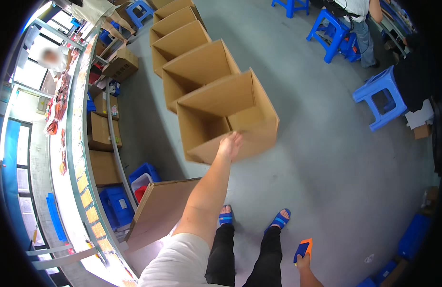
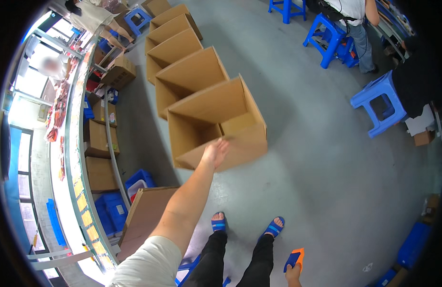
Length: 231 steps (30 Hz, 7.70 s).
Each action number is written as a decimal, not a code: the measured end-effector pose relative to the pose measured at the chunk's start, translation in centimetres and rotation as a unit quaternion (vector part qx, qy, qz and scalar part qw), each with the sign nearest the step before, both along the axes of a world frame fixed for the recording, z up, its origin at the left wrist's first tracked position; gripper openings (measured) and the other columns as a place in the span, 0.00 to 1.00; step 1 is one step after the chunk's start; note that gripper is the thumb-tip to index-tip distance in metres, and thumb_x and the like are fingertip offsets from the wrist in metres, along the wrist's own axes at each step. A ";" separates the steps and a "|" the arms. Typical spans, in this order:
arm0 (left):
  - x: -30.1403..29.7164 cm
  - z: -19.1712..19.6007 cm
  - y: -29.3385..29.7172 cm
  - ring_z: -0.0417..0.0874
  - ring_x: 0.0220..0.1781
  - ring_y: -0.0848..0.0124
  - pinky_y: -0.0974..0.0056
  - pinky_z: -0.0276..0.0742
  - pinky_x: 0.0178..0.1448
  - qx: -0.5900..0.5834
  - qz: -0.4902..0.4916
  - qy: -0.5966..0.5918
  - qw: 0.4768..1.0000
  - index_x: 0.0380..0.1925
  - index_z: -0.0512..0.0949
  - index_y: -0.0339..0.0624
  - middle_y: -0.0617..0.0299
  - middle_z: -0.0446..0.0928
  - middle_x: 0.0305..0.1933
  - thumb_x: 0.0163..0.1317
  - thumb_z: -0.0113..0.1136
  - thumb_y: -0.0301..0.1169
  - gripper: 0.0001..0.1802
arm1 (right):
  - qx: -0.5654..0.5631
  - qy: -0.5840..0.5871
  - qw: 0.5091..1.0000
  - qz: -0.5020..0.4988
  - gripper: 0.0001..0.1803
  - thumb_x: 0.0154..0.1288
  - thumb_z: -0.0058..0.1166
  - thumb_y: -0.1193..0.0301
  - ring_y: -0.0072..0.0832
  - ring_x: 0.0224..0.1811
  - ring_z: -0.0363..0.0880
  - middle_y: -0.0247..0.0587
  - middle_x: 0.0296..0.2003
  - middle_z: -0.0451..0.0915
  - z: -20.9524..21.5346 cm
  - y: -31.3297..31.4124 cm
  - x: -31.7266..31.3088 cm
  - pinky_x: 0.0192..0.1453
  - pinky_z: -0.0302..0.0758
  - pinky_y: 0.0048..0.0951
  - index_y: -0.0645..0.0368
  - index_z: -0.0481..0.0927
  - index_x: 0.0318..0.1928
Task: The person assembles several cardboard boxes by taping their bottoms with a handheld tape dispenser.
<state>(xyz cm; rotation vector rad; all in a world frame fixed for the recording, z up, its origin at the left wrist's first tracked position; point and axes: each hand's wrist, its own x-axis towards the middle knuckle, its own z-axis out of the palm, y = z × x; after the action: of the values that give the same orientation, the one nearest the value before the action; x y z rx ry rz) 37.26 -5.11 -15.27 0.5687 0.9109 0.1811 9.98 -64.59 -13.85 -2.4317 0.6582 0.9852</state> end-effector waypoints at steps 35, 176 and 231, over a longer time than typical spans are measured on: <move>-48.8 13.0 4.2 0.56 0.68 0.36 0.39 0.52 0.69 0.666 -0.235 0.551 0.444 0.50 0.66 0.34 0.35 0.52 0.70 0.47 0.63 0.28 0.28 | 0.155 0.038 0.980 0.117 0.16 0.65 0.51 0.69 0.33 0.44 0.78 0.46 0.43 0.79 1.4 13.5 6.6 0.50 0.72 0.33 0.67 0.73 0.49; -26.2 4.1 -18.2 0.42 0.74 0.37 0.31 0.53 0.66 0.500 -0.659 0.251 0.502 0.68 0.51 0.37 0.36 0.40 0.73 0.52 0.64 0.54 0.52 | 0.195 -0.282 0.896 0.283 0.18 0.63 0.54 0.69 0.56 0.42 0.71 0.61 0.38 0.73 6.6 28.6 19.0 0.48 0.67 0.48 0.67 0.62 0.43; -25.3 -3.1 -5.7 0.76 0.52 0.47 0.52 0.71 0.56 0.710 -0.283 0.183 0.618 0.52 0.73 0.40 0.50 0.72 0.58 0.69 0.43 0.46 0.23 | 0.385 0.176 0.887 0.183 0.22 0.52 0.69 0.62 0.19 0.36 0.78 0.36 0.35 0.82 0.7 29.8 11.7 0.43 0.76 0.24 0.66 0.81 0.42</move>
<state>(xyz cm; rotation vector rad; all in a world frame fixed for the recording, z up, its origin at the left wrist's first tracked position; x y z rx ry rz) 11.93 -10.76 -18.41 2.4453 0.7672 0.1847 21.73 -34.83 -13.14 -1.6928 -0.1217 1.5038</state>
